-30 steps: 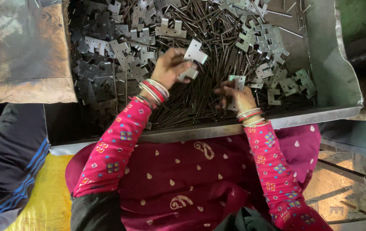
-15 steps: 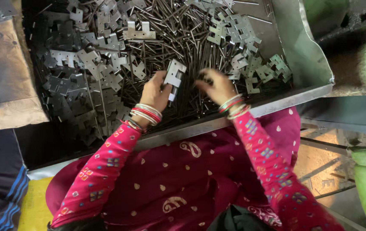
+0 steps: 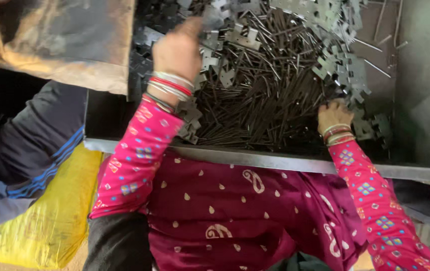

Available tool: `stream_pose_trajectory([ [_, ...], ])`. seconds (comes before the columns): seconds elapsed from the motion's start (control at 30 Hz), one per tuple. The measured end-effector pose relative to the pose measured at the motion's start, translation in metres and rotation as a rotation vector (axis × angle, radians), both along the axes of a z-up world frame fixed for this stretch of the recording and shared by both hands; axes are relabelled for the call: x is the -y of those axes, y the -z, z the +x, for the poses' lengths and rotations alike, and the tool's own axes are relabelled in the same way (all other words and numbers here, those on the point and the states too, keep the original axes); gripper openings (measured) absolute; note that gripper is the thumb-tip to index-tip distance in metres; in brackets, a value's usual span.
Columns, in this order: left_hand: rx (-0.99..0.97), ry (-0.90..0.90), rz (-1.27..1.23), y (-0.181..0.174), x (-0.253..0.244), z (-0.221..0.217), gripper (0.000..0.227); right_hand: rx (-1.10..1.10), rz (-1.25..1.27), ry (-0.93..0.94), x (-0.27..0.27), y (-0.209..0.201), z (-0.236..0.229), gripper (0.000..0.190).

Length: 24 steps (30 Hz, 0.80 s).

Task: The person sorts small metal brackets and rods from a large bin, picking them up by hand and moving them around within the container. The hands repeatedly reach into the pile, separate pieces, and place them back into the bin.

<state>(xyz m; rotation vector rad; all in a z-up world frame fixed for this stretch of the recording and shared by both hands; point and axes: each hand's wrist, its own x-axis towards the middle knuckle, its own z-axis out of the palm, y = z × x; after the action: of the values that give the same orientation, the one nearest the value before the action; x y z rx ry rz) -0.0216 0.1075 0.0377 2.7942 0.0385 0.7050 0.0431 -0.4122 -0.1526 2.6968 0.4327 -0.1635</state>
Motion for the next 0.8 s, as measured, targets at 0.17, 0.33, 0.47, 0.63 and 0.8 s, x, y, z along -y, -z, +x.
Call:
stream_pose_trajectory([
  [0.17, -0.026, -0.665, 0.353, 0.013, -0.153, 0.005, 0.047, 0.011, 0.053, -0.12, 0.002, -0.011, -0.003, 0.034],
  [0.33, 0.231, -0.71, 0.157, 0.023, -0.225, -0.033, 0.028, 0.101, 0.145, -0.149, -0.019, -0.052, -0.022, 0.032],
  [0.47, 0.42, -0.597, 0.452, 0.014, -0.171, -0.009, 0.044, 0.119, 0.317, -0.067, -0.042, -0.094, -0.042, 0.027],
  [0.63, -0.299, -0.124, -0.008, 0.035, -0.033, 0.028, 0.025, 0.166, 0.717, -0.086, -0.079, -0.147, -0.062, 0.022],
  [0.8, -0.477, 0.015, 0.277, 0.133, 0.033, 0.031, 0.013, 0.199, 0.994, -0.118, -0.109, -0.183, -0.085, 0.017],
])
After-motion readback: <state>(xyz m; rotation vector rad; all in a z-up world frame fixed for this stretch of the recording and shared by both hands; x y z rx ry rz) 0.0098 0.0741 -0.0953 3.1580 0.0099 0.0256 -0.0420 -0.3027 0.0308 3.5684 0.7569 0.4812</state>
